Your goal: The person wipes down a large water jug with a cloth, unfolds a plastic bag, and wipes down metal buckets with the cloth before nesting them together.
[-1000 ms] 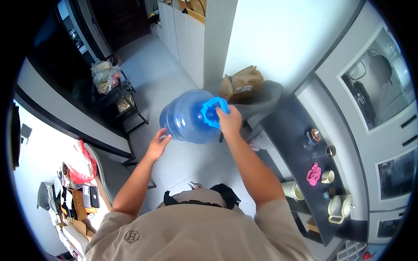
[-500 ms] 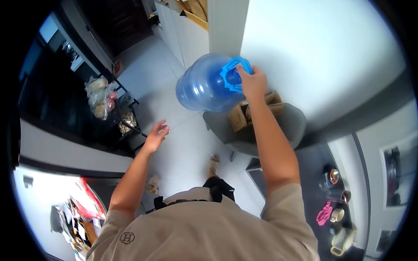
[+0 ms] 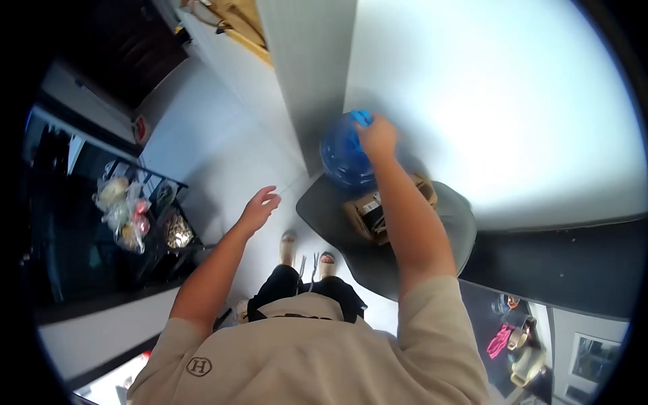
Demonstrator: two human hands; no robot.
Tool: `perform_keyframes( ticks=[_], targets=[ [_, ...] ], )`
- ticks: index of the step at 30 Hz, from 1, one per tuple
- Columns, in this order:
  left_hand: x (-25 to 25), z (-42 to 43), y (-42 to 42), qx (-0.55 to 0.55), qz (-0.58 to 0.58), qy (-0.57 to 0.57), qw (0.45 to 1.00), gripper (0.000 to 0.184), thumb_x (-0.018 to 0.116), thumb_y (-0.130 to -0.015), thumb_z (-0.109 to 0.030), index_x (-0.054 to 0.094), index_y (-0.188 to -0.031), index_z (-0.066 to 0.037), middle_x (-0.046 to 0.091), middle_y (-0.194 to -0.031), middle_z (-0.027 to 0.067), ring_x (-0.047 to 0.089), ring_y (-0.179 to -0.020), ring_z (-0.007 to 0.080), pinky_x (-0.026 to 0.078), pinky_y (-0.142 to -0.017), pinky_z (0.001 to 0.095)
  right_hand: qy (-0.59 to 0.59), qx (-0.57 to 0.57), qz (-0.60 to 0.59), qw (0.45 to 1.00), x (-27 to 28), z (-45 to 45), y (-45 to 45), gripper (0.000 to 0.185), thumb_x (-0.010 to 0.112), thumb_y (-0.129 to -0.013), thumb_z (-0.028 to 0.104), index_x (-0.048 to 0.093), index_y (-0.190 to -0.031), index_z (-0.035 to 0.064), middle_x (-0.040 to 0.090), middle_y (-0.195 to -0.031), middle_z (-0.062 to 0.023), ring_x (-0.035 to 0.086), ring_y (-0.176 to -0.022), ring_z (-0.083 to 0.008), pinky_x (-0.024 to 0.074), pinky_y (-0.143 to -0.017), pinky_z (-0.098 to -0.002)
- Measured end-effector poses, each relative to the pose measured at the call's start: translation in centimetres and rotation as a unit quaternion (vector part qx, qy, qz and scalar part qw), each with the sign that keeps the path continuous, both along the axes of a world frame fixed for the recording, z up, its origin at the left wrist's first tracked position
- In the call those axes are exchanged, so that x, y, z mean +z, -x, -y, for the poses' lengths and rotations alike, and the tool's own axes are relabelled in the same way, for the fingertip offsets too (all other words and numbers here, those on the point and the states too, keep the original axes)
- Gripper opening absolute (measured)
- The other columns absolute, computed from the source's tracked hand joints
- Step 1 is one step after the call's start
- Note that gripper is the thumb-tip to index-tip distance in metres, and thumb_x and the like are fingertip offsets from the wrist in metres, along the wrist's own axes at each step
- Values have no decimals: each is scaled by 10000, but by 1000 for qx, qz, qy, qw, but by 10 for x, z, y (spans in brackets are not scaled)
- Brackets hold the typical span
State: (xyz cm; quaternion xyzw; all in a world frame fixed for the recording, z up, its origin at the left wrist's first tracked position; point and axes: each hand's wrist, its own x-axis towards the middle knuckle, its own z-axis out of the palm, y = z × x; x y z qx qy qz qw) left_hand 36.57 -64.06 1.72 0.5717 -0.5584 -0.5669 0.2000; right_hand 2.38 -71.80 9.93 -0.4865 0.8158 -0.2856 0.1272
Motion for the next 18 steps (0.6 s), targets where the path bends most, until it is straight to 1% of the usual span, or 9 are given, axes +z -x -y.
perform_keyframes(
  ticks=[3, 4, 6, 7, 9, 10, 11, 12, 18],
  targets=[
    [0, 55, 55, -90, -23, 12, 996, 634, 681, -888, -367, 452, -1406, -82, 518, -1356, 191, 587, -1129, 250, 463, -944, 353, 15, 2, -10, 1000, -12, 24, 2, 521, 756, -773, 399, 626, -1142, 55, 690, -1031, -163, 653, -958, -346, 507, -856, -445],
    [-9, 70, 71, -135, 3, 94, 986, 640, 686, -879, -358, 448, -1411, -93, 470, -1393, 202, 546, -1183, 279, 441, -980, 372, 19, 13, -57, 998, -7, 26, -2, 552, 764, -767, 392, 599, -1179, 65, 675, -1070, -162, 636, -1000, -345, 497, -874, -441],
    [-26, 102, 102, -227, 38, 263, 937, 657, 697, -862, -341, 440, -1423, -116, 375, -1466, 224, 464, -1290, 336, 396, -1054, 409, 21, 25, -154, 988, 5, 28, -4, 624, 778, -754, 377, 547, -1254, 83, 646, -1148, -159, 601, -1084, -343, 478, -910, -434],
    [-21, 110, 116, -263, 57, 284, 920, 657, 700, -855, -332, 443, -1423, -124, 342, -1483, 229, 415, -1321, 358, 368, -1078, 424, 26, 43, -158, 986, 3, 26, -1, 746, 796, -737, 371, 494, -1349, 69, 579, -1245, -177, 546, -1153, -354, 439, -957, -448],
    [-13, 121, 138, -325, 92, 326, 883, 658, 705, -841, -315, 450, -1422, -141, 277, -1516, 237, 317, -1383, 401, 310, -1127, 454, 60, 8, -201, 978, 0, 16, -3, 784, 811, -715, 330, 465, -1375, 85, 539, -1293, -183, 497, -1213, -353, 389, -1006, -468],
    [-18, 128, 146, -345, 108, 336, 870, 649, 709, -837, -311, 463, -1413, -144, 274, -1520, 234, 311, -1385, 407, 307, -1128, 457, 79, -6, -224, 971, 1, 11, -4, 806, 818, -703, 309, 451, -1387, 93, 520, -1317, -187, 473, -1243, -353, 364, -1030, -477],
    [-26, 132, 153, -364, 124, 347, 856, 640, 713, -832, -307, 477, -1404, -146, 271, -1524, 231, 305, -1387, 413, 304, -1129, 460, 69, -17, -204, 976, 2, 4, -3, 861, 822, -701, 293, 412, -1435, 110, 463, -1372, -198, 426, -1280, -359, 322, -1063, -490],
    [-30, 132, 156, -382, 140, 356, 841, 631, 717, -827, -303, 491, -1396, -149, 268, -1527, 228, 299, -1389, 420, 300, -1130, 463, 77, -32, -189, 979, 5, -5, -7, 858, 822, -703, 289, 413, -1436, 113, 464, -1372, -200, 429, -1278, -361, 325, -1062, -488],
    [-42, 135, 147, -324, 34, 345, 880, 517, 719, -815, -240, 570, -1298, -133, 300, -1512, 217, 318, -1375, 426, 302, -1124, 472, 81, -104, -107, 985, 14, -88, -31, 795, 813, -742, 276, 432, -1424, 129, 448, -1405, -207, 439, -1285, -394, 367, -1057, -483]
  ],
)
